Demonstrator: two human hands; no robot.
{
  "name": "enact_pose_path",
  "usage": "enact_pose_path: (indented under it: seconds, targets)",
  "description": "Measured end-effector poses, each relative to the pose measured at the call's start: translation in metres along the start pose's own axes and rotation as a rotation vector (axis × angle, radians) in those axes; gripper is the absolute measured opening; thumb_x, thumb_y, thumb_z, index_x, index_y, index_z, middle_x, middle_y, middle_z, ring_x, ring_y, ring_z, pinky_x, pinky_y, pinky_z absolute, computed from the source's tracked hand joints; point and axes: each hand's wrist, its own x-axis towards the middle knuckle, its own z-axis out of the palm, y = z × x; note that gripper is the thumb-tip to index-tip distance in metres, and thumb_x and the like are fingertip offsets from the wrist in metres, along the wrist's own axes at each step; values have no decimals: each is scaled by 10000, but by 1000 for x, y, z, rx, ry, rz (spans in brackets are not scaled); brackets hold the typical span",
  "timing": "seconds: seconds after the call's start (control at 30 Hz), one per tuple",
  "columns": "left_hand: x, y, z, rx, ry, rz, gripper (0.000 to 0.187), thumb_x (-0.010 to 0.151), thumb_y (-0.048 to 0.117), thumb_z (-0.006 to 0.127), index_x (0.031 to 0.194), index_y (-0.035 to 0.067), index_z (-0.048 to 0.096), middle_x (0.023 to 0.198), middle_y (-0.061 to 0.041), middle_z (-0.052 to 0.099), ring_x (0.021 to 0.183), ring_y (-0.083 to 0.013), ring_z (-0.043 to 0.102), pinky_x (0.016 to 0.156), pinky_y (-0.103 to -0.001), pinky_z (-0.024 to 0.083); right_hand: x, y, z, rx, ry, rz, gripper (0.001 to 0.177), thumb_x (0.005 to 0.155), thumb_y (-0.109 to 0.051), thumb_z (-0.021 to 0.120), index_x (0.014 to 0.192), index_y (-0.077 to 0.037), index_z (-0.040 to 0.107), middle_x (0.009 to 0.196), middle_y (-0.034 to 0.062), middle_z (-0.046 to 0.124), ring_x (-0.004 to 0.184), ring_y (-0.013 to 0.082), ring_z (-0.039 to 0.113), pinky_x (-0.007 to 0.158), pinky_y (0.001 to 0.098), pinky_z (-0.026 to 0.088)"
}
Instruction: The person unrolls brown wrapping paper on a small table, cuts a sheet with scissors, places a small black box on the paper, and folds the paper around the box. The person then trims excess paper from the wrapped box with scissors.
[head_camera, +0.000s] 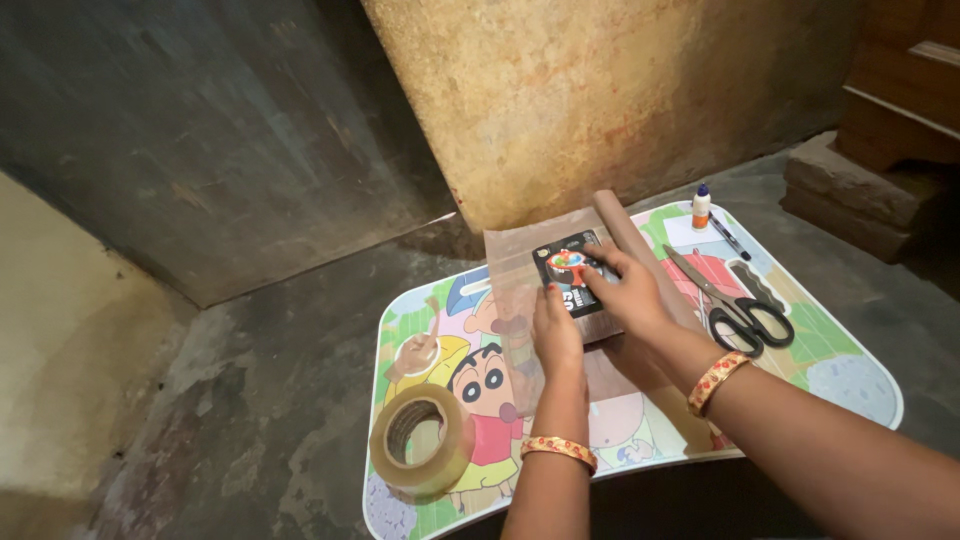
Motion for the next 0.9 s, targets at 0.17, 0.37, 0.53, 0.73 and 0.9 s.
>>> enact_pose_path:
  seconds: [0.17,0.37,0.53,0.73,0.9]
  targets:
    - [-1,-1,4,-95,0,21,533,997,426,414,1326,55,608,1266,-151,704,1150,-286,674,1000,-377,474,-29,-19,-5,346,10,364,706,890,-331,728,1503,-91,474,1390,112,609,1209,196,596,991,341,471]
    - [6,-14,-1,-48,74,7,614,1021,489,382,1361,28,603,1384,-136,636,1270,-259,592,1077,-342,401,-40,4,-4,380,-6,389,680,936,-385,672,1513,-73,491,1235,114,670,1095,145,608,922,279,483]
    - [-1,-5,-8,-118,1,50,624,987,487,478,1368,6,593,1394,-154,638,1284,-269,608,1083,-350,422,-44,22,1,403,15,328,632,950,-377,670,1486,-72,533,1205,100,688,1065,131,614,913,268,497]
    - [-27,5,-6,-69,-19,173,698,908,428,652,1450,21,485,1408,-166,574,1283,-286,591,1060,-375,447,-46,22,-2,344,-13,289,610,980,-371,631,1514,-101,510,1231,98,668,1069,118,584,907,261,475]
    - [-26,1,-9,66,40,201,680,917,467,636,1423,24,538,1353,-181,625,1224,-291,629,1038,-381,465,-48,15,-5,477,-87,485,669,956,-393,625,1560,-144,480,1247,143,647,1073,183,582,881,331,485]
